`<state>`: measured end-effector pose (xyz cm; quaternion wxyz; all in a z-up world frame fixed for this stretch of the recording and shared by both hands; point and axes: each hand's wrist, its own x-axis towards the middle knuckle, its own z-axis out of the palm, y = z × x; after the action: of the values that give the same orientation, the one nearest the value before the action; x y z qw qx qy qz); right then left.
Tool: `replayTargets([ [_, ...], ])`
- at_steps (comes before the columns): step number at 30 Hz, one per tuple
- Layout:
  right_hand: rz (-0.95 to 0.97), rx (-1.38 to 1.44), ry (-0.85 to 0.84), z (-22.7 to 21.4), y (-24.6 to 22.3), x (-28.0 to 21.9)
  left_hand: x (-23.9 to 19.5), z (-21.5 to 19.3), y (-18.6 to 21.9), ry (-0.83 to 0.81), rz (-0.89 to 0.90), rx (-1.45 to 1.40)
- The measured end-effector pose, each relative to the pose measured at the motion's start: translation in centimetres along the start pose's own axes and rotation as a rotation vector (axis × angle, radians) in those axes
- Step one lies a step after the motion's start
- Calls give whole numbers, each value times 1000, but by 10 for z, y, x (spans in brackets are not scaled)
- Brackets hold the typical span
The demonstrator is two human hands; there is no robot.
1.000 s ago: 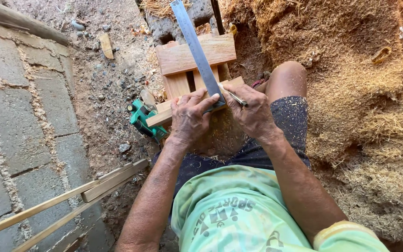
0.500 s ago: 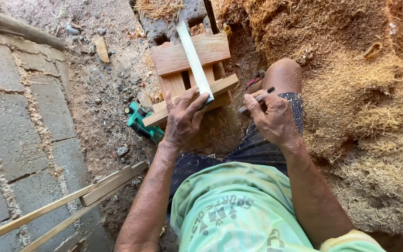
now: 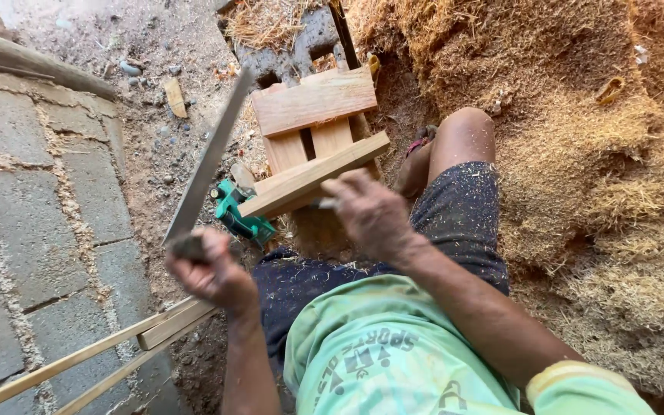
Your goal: The person sits on the ground and uses a try square and a marker to draw lines on a small piece of wood resting on their lap. They repeatedly reposition the square and mark the wood to create precise guidelines.
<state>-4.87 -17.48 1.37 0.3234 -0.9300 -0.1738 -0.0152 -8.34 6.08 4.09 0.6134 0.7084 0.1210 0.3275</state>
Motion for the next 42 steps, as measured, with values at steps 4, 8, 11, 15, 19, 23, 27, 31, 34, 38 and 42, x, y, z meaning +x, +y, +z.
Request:
replayTargets([
  [4,-243,-145,98,38,-16,13,-31,-66,-15,181,-144,-30],
  [8,-211,-341,-73,62,-12,33,-88,-103,-29,203,-260,366],
  [11,-192,-351,-24,67,-10,41,-141,-119,-57,137,-315,576],
  [15,-151,-334,-25,64,-14,45,-180,-130,-91,54,-431,601],
  [19,-154,-265,-8,65,-4,45,-155,-108,-76,85,-616,660],
  [23,-102,-258,8,61,5,45,-155,-100,-80,32,-497,661],
  [27,-63,-270,-102,45,2,52,-147,-92,-71,-23,-557,662],
  [31,-72,-325,-130,50,4,52,-152,-95,-77,-20,-518,671],
  [34,-99,-344,-91,55,5,51,-153,-99,-77,-35,-501,645],
  [38,-136,-367,-61,47,0,53,-152,-99,-76,-37,-483,612],
  [42,-99,-383,-115,38,-6,53,-152,-108,-83,87,-569,557],
])
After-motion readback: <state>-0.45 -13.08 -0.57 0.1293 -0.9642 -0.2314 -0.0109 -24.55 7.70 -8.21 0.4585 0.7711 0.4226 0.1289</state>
